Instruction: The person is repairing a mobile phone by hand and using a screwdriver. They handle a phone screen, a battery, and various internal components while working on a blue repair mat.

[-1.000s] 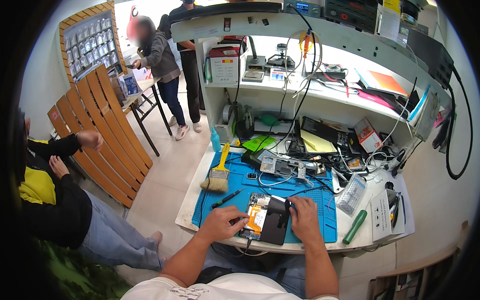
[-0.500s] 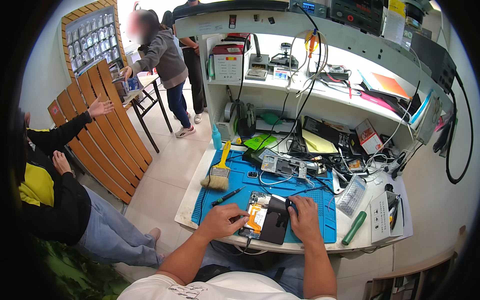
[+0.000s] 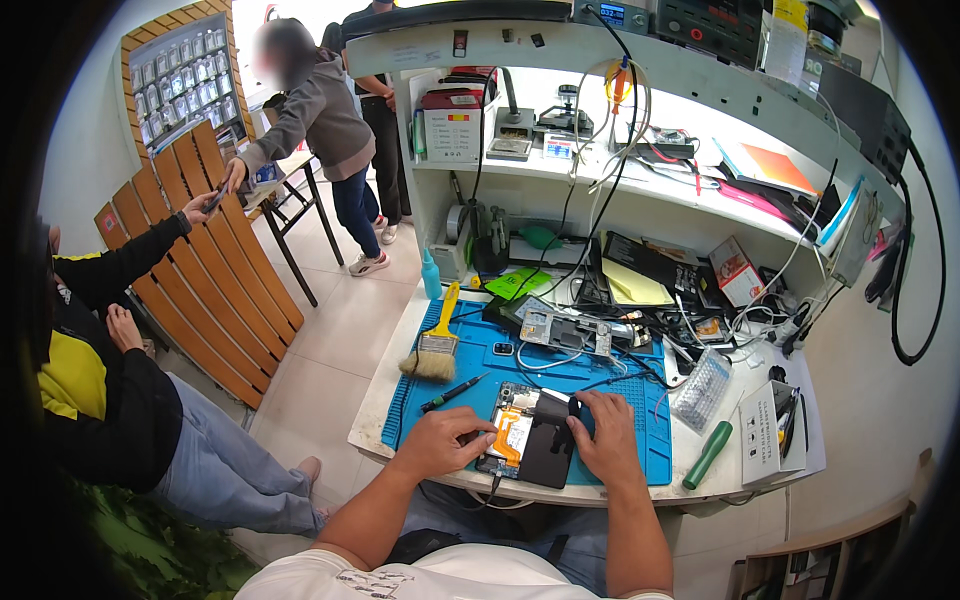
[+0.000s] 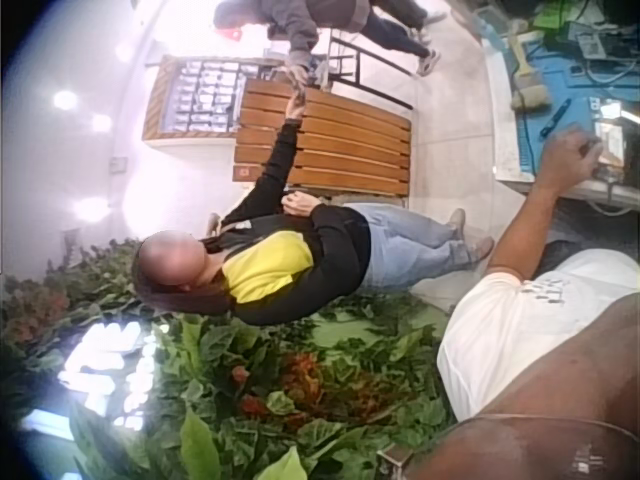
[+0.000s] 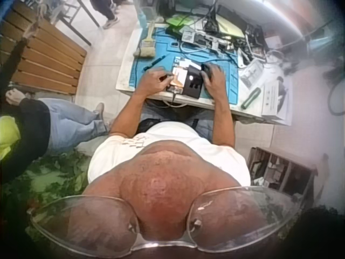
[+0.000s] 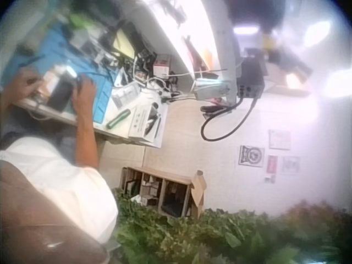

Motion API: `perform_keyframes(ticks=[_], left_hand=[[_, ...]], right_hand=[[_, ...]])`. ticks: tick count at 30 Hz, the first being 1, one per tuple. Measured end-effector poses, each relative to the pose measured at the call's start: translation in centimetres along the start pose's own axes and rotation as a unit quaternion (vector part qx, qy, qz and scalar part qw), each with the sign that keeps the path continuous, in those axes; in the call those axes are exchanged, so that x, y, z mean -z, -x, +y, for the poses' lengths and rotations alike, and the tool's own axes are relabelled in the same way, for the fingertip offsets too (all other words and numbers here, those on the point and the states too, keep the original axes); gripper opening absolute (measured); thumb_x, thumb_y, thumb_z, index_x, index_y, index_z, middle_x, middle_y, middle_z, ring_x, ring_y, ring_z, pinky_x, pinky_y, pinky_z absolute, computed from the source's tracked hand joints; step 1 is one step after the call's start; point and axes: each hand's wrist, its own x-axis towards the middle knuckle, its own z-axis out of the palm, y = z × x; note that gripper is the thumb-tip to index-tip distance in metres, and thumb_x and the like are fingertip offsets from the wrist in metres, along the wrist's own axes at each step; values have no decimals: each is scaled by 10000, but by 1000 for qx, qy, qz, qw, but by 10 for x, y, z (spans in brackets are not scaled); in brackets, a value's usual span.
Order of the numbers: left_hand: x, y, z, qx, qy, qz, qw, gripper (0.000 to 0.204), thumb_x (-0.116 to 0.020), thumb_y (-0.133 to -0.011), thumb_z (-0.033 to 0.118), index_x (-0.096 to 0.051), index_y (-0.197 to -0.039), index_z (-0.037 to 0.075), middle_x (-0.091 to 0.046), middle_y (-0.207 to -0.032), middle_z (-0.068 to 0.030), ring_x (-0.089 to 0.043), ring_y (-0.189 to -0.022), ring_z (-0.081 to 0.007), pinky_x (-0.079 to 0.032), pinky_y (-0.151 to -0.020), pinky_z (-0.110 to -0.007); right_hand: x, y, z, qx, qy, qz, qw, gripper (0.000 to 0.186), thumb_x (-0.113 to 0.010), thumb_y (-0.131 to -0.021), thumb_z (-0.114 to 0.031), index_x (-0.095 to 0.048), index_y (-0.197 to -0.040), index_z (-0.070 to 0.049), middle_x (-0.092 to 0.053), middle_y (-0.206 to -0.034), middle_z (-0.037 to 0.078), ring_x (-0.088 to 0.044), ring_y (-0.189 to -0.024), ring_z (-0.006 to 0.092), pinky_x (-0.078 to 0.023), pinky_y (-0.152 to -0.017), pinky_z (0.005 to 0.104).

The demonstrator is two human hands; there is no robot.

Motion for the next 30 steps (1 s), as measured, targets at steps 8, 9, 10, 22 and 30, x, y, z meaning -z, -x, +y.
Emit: perform_keyframes(ticks=[8, 9, 10, 22, 30], left_hand=[[1, 0, 1, 6, -1, -3, 1000, 186, -859, -1004, 246, -887, -1087, 82, -761, -878, -62, -722, -669, -203, -568, -614, -321], [1, 0, 1, 6, -2, -4, 1000, 186, -859, -1004, 246, -887, -1087, 82, -762, -879, -62, -722, -671, -205, -568, -615, -322], [1, 0, 1, 6, -2, -5, 1000, 185, -860, -1003, 246, -887, -1088, 83, -763, -880, -62, -722, -673, -207, -568, -617, -323], [2, 0, 2, 1, -2, -3, 1000, 186, -860, -1001, 246, -885, -1088, 83, -760, -883, -62, -714, -680, -218, -561, -622, -337], [2, 0, 2, 3, -4, -1, 1000, 186, -860, -1000, 249, -885, -1086, 86, -758, -879, -63, -714, -675, -218, -561, -622, -336]], right_hand=[[6, -2, -9, 1, 27, -16, 1000, 830, -1041, -717, -470, -740, -1353, -31, -759, -1317, 144, -633, -1296, 375, -471, -1146, 523], [6, -2, -9, 3, 26, -18, 999, 900, -1052, -667, -511, -739, -1361, -32, -755, -1329, 146, -629, -1306, 379, -466, -1158, 525], [6, -2, -9, 4, 26, -21, 999, 969, -1062, -616, -552, -738, -1368, -33, -751, -1342, 147, -624, -1315, 383, -461, -1169, 527], [9, -1, -12, 8, 47, -38, 998, 1038, -1053, -614, -600, -713, -1420, -41, -729, -1399, 164, -601, -1354, 393, -436, -1197, 535], [-1, 1, -1, 12, 8, -4, 1000, 398, -769, -994, -75, -725, -1390, -79, -753, -1366, 123, -635, -1297, 371, -462, -1121, 518]])
